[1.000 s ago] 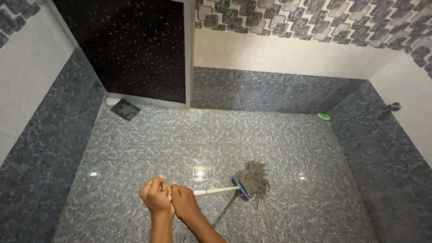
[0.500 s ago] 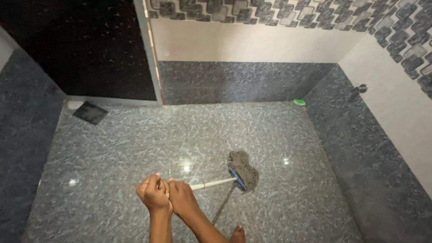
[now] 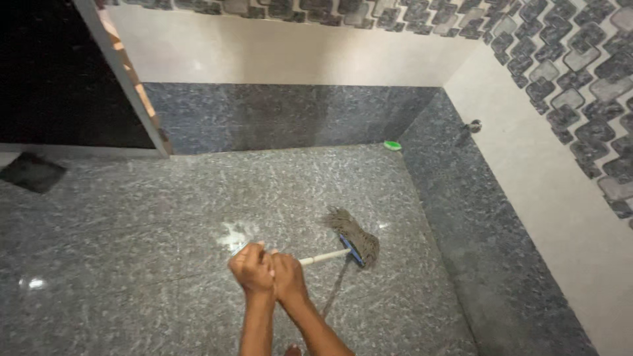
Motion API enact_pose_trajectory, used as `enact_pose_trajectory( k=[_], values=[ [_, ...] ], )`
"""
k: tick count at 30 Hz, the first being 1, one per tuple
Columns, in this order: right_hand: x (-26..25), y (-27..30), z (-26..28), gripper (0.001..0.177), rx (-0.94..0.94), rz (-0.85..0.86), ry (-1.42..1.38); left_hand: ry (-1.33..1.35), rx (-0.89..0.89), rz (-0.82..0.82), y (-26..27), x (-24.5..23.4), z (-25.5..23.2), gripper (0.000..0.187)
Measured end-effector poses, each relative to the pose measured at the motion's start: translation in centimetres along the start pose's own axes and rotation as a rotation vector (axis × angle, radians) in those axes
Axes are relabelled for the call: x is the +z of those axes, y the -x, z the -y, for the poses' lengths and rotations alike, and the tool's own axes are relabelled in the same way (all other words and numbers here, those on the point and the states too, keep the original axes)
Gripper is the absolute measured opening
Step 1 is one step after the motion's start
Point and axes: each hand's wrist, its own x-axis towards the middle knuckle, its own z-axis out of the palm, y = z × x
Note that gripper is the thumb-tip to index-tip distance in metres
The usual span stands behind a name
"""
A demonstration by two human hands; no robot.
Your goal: The person mops a tiled floor in a bathroom using a string mop. They move the mop back and forth across the floor surface, covering the area near the walls and a white bucket.
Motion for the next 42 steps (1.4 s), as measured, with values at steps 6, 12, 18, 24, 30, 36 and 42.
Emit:
enact_pose_trajectory(
  k=[6, 12, 18, 24, 30, 36, 42],
  values=[
    [-4.8, 1.5, -7.8, 0.020, 0.137, 0.028, -0.007, 0.014, -0.181, 0.028, 2.9, 6.0, 4.2, 0.034],
    [-6.6, -3.7, -3.3, 0.036, 0.575, -0.064, -0.333, 0.007, -0.166, 0.096, 2.3, 8.4, -0.2, 0.038],
    [-3.8, -10.2, 7.1, 0.040, 0.611, -0.134, -0.581, 0.067, 0.011, 0.122, -0.7, 6.3, -9.4, 0.039],
    [5.9, -13.3, 15.0, 0.037, 0.198, -0.075, -0.306, 0.041, 0.051, 0.074, -4.7, -0.9, -19.6, 0.036],
    [16.9, -14.5, 23.4, 0.042, 0.575, 0.070, -0.832, 0.074, 0.095, -0.068, -8.8, -9.4, -28.5, 0.038],
    [23.4, -15.5, 26.3, 0.021, 0.068, 0.203, -0.148, 0.052, 0.149, -0.142, -11.5, -14.4, -32.6, 0.038],
    [25.5, -15.6, 28.7, 0.022, 0.054, 0.199, -0.254, 0.100, 0.157, -0.198, -14.0, -17.6, -33.1, 0.041]
  ],
)
